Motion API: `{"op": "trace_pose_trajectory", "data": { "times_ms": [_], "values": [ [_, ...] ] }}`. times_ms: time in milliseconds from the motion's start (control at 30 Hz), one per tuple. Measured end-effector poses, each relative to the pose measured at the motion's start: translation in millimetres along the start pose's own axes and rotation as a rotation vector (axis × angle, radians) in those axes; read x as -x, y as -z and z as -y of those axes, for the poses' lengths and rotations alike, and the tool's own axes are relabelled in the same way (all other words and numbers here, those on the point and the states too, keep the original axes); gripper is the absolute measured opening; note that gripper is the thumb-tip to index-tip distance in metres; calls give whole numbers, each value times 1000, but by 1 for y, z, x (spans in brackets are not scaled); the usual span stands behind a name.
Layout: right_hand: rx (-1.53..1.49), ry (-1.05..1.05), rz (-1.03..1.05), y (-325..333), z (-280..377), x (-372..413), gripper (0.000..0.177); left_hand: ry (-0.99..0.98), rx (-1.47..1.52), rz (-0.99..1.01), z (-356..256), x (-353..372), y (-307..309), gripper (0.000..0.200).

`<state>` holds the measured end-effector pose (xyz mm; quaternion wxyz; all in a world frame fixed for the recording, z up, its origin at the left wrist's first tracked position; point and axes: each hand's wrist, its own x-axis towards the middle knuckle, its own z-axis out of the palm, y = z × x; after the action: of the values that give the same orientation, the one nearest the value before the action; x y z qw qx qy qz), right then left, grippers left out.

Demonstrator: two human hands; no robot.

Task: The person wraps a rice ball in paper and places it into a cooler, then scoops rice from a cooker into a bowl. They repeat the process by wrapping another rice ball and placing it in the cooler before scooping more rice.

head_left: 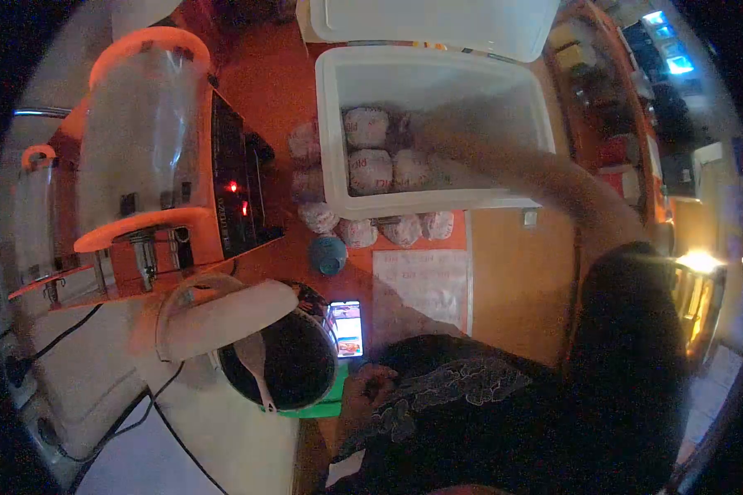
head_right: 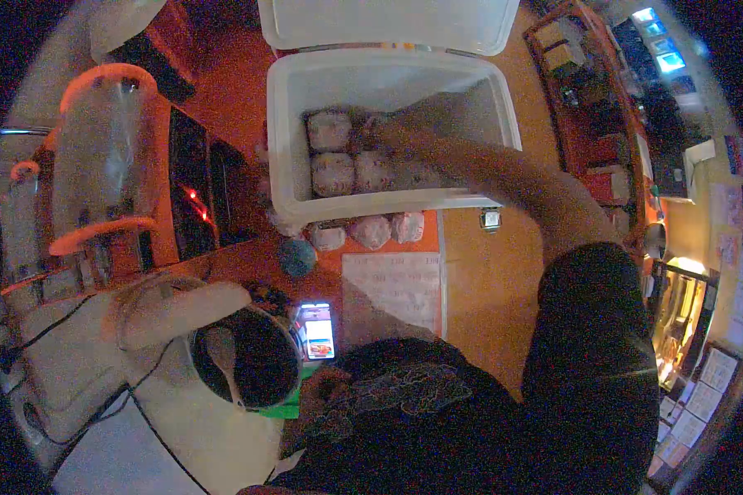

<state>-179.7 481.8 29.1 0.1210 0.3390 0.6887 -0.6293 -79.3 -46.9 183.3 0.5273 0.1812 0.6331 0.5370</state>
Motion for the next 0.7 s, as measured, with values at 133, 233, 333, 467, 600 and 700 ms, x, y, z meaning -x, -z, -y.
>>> {"op": "trace_pose_trajectory", "data": {
  "times_ms": [133,233,333,467,600,700],
  "values": [
    [-74,36,43,-14,-5,-15,56,-79,-91,-1,-6,1,5,17],
    [-139,85,122,-15,-13,-18,59,82,130,-77,2,6,-2,17],
    [-73,18,92,-16,4,-7,59,-13,-158,-30,-15,5,2,17],
    [12,-51,63,-15,24,14,59,23,-46,9,-17,2,2,18],
    [101,-143,-50,-21,8,-5,59,47,44,22,-17,2,-1,17],
    [71,-124,-59,-24,26,18,59,7,35,16,-20,0,-2,18]
  ]
}}
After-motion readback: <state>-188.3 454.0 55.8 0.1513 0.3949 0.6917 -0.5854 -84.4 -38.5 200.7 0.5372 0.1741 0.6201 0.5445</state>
